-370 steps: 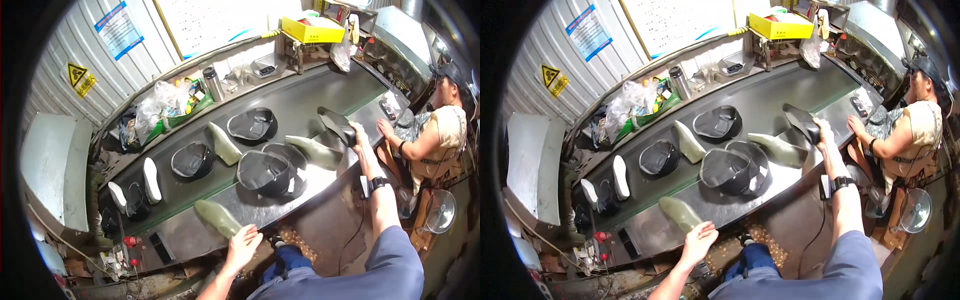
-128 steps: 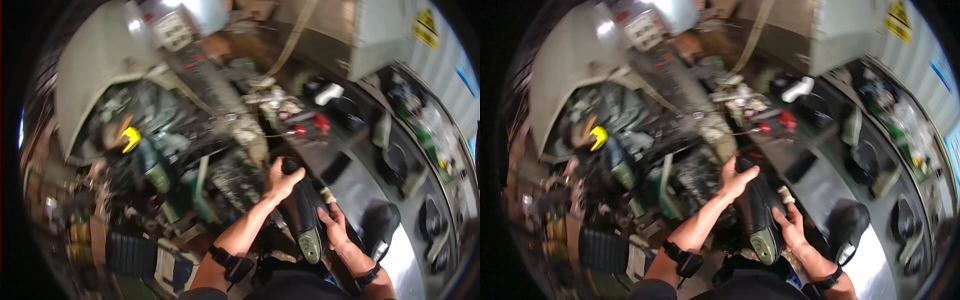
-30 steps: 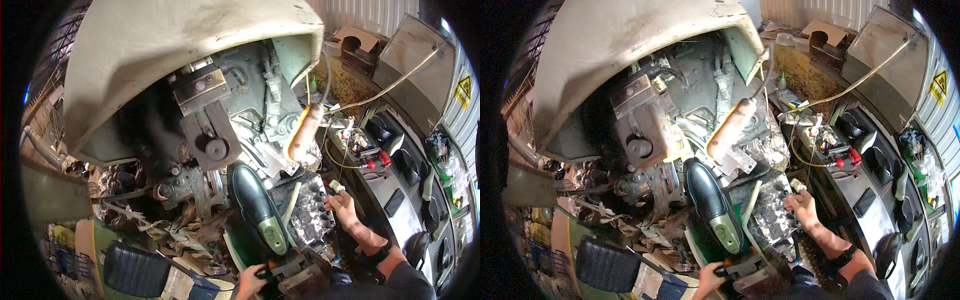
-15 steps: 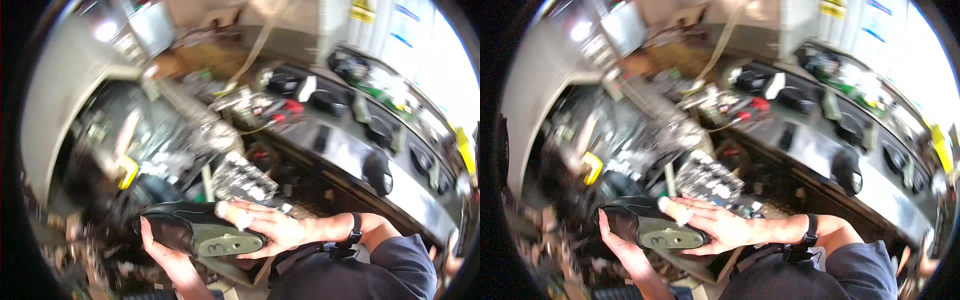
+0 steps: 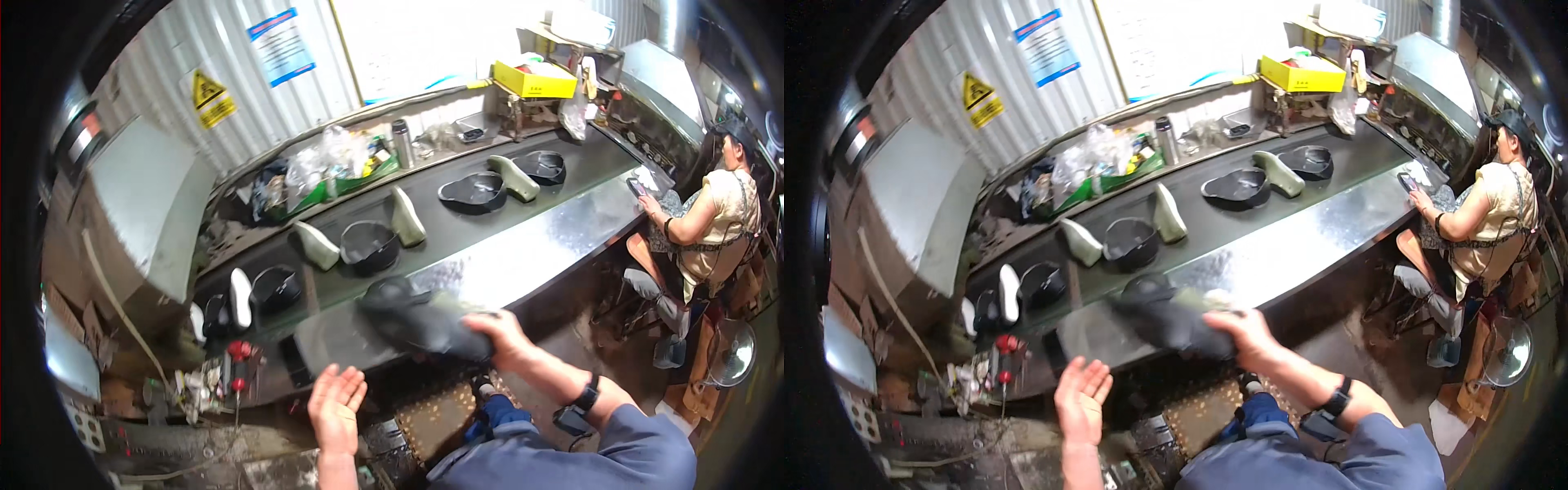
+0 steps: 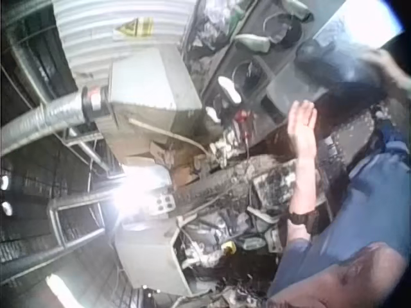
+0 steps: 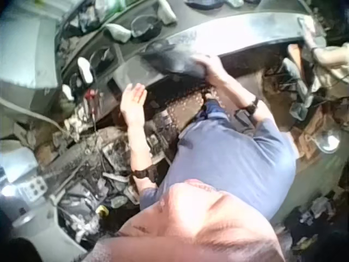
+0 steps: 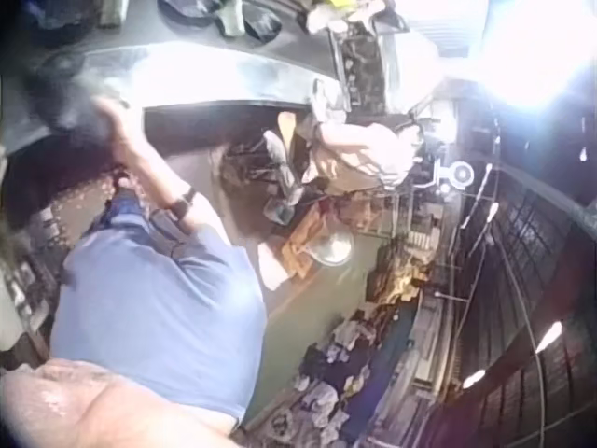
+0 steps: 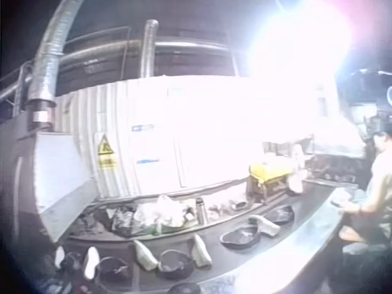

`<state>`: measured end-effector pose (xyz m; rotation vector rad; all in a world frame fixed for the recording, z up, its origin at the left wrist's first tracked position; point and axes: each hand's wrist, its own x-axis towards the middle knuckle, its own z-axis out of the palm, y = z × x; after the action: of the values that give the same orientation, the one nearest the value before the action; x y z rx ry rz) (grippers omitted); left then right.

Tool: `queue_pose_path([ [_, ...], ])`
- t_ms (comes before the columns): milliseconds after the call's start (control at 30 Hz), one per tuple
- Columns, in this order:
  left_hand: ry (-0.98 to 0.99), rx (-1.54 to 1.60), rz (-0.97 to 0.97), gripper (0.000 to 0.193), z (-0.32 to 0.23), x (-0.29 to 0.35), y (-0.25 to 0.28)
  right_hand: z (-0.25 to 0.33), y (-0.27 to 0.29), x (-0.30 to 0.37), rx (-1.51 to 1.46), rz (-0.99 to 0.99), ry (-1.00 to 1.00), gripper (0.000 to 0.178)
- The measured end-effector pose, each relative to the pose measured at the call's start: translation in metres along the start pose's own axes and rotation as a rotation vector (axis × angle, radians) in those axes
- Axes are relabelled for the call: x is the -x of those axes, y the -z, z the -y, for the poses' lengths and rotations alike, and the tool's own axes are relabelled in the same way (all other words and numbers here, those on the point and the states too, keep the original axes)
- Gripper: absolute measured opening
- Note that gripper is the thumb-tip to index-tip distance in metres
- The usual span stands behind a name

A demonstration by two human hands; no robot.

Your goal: Assemble a shoe by pulling the upper over a last and using a machine to secure it.

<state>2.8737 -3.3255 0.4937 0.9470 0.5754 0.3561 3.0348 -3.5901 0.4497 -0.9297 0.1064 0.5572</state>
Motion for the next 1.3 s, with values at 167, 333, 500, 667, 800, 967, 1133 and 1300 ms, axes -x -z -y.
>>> queue_pose_path([
  [167, 0.152, -0.282, 0.081, 0.025, 0.069, -0.086, -0.071, 0.127, 0.255, -0.105, -0.203, -0.495, 0.145, 0.044],
  [333, 0.185, -0.48, 0.081, 0.027, 0.096, -0.135, -0.131, 0.251, 0.489, -0.137, 0.639, -1.547, 0.693, 0.073],
  [500, 0.188, -0.55, -0.036, 0.03, 0.094, -0.169, -0.123, 0.207, 0.422, -0.241, 1.786, -1.212, 0.944, 0.075],
  [667, 0.155, -0.782, 0.003, 0.028, 0.084, -0.187, -0.16, 0.275, 0.363, -0.379, 1.677, -0.775, 0.465, 0.071],
  [800, 0.174, -0.922, 0.021, 0.025, 0.1, -0.204, -0.157, 0.319, 0.44, -0.44, 1.772, -0.816, 0.162, 0.055],
  [967, 0.299, -0.949, -0.125, 0.026, 0.092, -0.203, -0.171, 0.272, 0.38, -0.478, 1.274, -0.709, 0.49, 0.084],
  [1133, 0.245, -0.79, 0.023, 0.029, 0.104, -0.235, -0.208, 0.255, 0.351, -0.433, 1.807, -0.527, 0.325, 0.1],
  [1300, 0.367, -0.53, 0.366, 0.036, 0.159, -0.26, -0.28, 0.247, 0.292, -0.328, 1.992, -0.53, 0.194, 0.098],
])
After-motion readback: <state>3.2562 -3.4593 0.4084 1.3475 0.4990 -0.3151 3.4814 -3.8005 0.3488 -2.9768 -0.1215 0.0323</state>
